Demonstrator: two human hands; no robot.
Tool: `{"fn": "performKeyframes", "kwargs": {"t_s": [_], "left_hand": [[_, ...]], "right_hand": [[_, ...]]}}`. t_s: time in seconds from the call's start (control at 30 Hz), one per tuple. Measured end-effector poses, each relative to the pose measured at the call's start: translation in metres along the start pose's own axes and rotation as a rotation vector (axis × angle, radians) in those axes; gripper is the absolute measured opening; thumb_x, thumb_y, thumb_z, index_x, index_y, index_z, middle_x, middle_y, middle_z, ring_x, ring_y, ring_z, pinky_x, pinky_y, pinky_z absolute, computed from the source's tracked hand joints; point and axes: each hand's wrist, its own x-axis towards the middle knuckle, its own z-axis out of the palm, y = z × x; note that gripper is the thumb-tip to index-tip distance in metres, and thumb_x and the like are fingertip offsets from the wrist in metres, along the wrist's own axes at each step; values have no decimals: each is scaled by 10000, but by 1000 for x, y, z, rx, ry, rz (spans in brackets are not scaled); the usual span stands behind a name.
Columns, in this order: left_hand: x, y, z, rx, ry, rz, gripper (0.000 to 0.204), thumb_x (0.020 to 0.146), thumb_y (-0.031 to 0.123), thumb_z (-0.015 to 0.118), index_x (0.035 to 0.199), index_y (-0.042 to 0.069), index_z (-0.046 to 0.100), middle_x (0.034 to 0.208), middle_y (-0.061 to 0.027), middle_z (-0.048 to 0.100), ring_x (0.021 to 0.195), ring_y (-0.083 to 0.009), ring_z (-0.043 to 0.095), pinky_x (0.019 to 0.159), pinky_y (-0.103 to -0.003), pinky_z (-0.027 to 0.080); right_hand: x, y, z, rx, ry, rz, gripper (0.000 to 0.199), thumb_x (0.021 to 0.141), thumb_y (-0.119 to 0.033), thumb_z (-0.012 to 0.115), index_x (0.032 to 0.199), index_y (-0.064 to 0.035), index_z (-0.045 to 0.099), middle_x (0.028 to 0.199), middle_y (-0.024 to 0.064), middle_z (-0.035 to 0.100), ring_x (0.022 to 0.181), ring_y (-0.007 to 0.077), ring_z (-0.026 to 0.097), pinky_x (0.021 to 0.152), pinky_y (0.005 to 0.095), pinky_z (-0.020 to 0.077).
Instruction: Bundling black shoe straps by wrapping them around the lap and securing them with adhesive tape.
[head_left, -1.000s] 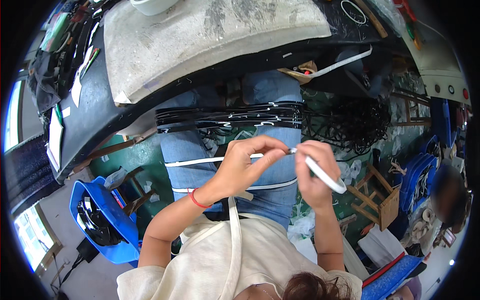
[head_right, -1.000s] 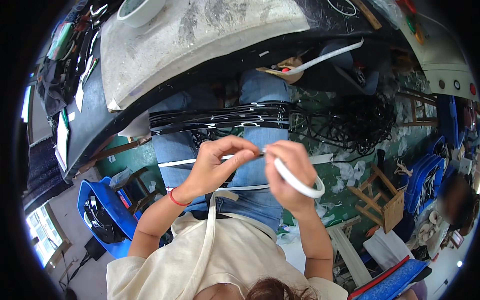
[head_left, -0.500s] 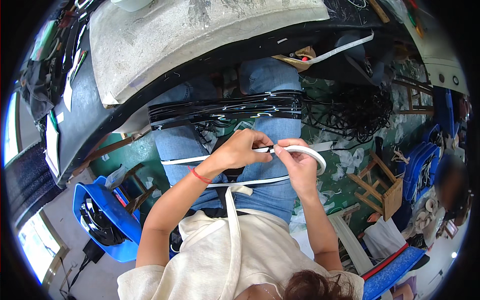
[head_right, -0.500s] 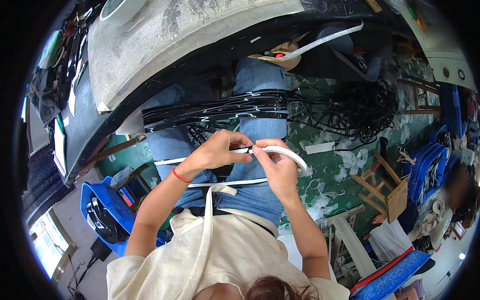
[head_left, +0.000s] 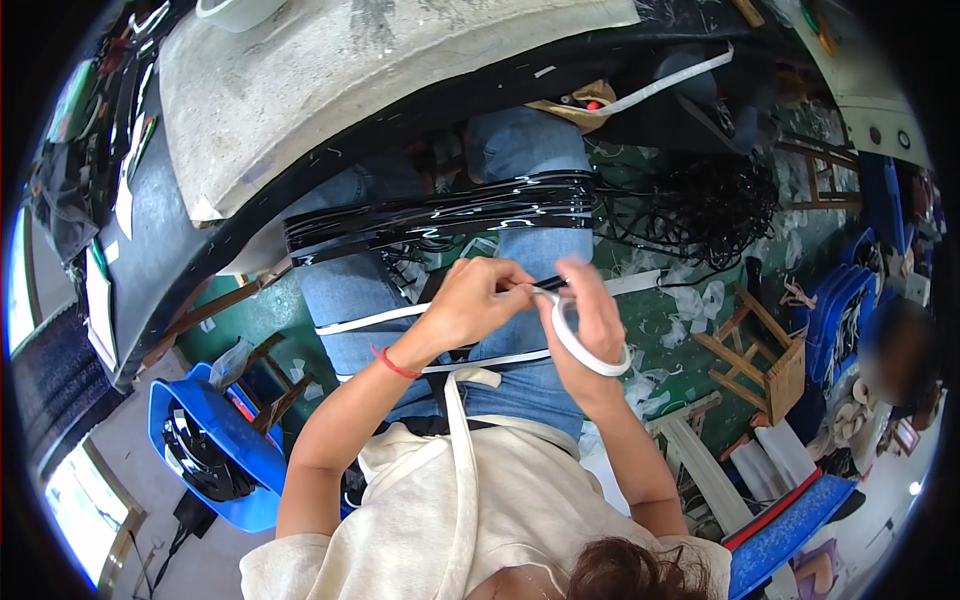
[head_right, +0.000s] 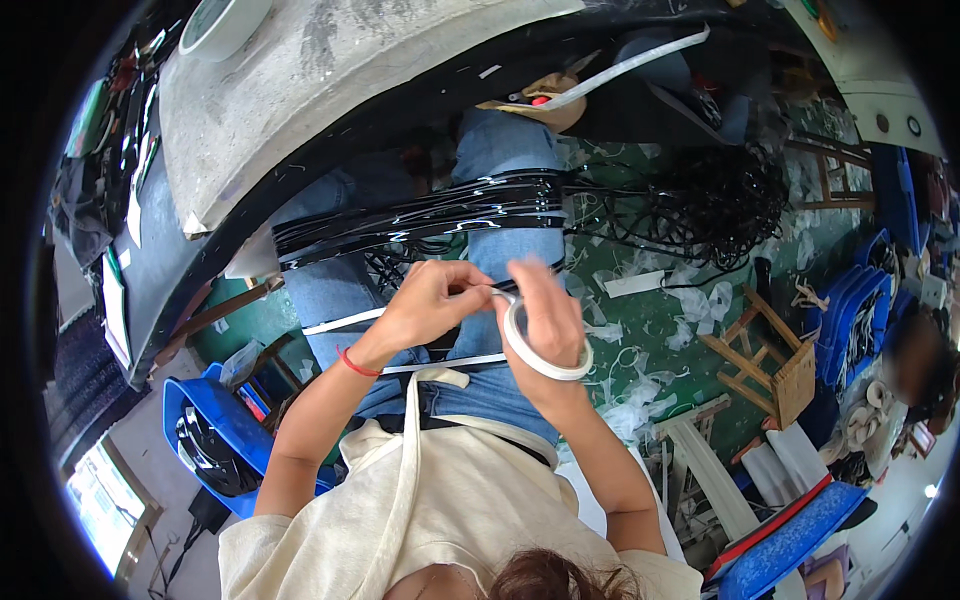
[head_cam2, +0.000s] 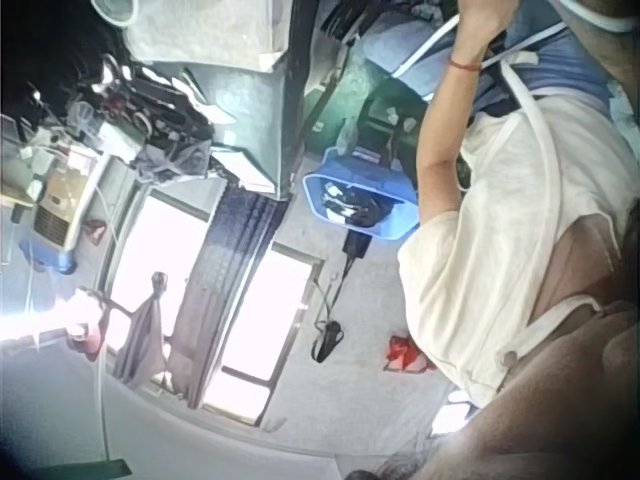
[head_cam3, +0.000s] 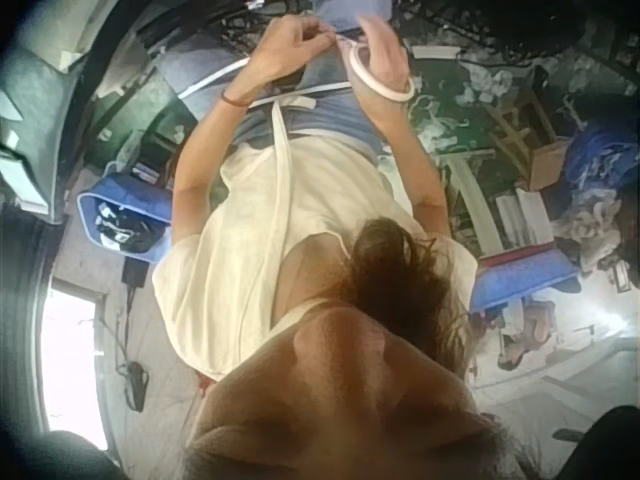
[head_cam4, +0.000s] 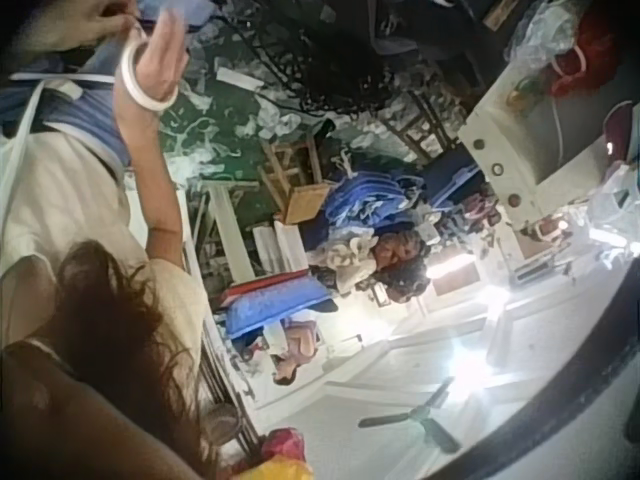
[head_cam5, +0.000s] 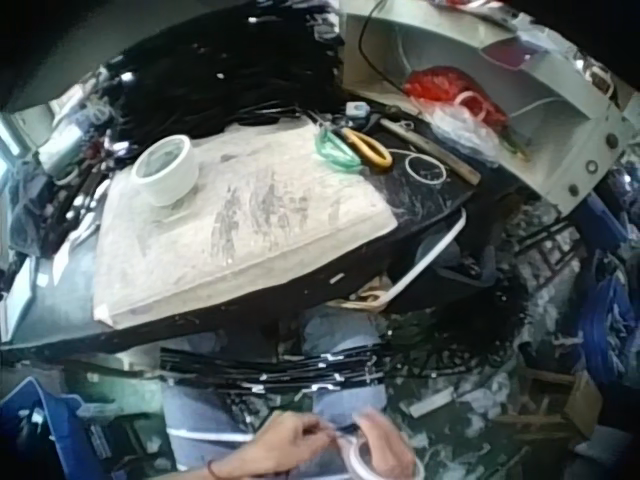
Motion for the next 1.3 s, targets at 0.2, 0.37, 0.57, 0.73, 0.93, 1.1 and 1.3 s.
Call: {"fn": "performKeyframes", "kwargs": {"t_s": [0.2, 0.37, 0.57, 0.73, 0.93, 1.1, 1.3], "left_hand": [[-7, -12, -7, -46, -44, -90, 222, 823, 147, 596, 897, -51, 666, 747, -82, 686, 669, -98, 625, 642, -240, 497], [-8, -11, -9, -37, -25, -104, 205, 837, 132, 587, 897, -50, 659, 753, -71, 683, 657, -86, 612, 617, -226, 495], [-8, -12, -7, -18, 38, -130, 223, 839, 171, 596, 884, -36, 664, 727, -74, 676, 632, -92, 607, 594, -228, 481], [6, 3, 8, 218, 20, -58, 275, 820, 290, 628, 850, 24, 688, 687, -107, 666, 612, -208, 643, 611, -309, 488], [12, -1, -8, 124, -85, -75, 241, 812, 233, 678, 762, -3, 668, 625, -76, 648, 560, -96, 599, 527, -242, 451], [-3, -8, -34, 87, -103, -168, 237, 815, 230, 683, 771, -2, 660, 637, -50, 644, 578, -70, 585, 522, -227, 447], [-36, -30, -82, 54, 12, -276, 210, 817, 188, 693, 768, -10, 646, 654, -35, 631, 610, -68, 586, 549, -209, 452]], "right_hand": [[20, 39, -42, 363, -259, 320, 246, 744, -106, 732, 968, -25, 670, 901, 91, 674, 754, 154, 628, 671, 271, 490], [24, 51, -32, 398, -301, 360, 142, 769, -98, 706, 892, -30, 688, 844, 85, 665, 734, 146, 618, 652, 262, 476], [20, 53, -18, 295, -239, 242, 81, 749, -99, 690, 818, -56, 676, 817, 68, 653, 711, 187, 604, 685, 305, 452], [19, 52, -19, 33, -228, 97, 98, 768, -161, 668, 816, -77, 686, 800, 31, 659, 841, 197, 571, 854, 338, 376], [34, 104, -30, 574, -601, 362, 288, 890, -277, 571, 968, -35, 706, 851, 73, 690, 1161, 274, 470, 974, 398, 364], [35, 113, -31, 689, -665, 414, 291, 892, -275, 575, 1000, -33, 698, 824, 70, 689, 1163, 262, 464, 1006, 414, 337], [33, 127, -27, 837, -705, 568, 297, 889, -266, 589, 998, -8, 688, 822, 56, 672, 1085, 186, 485, 833, 318, 406]]}}
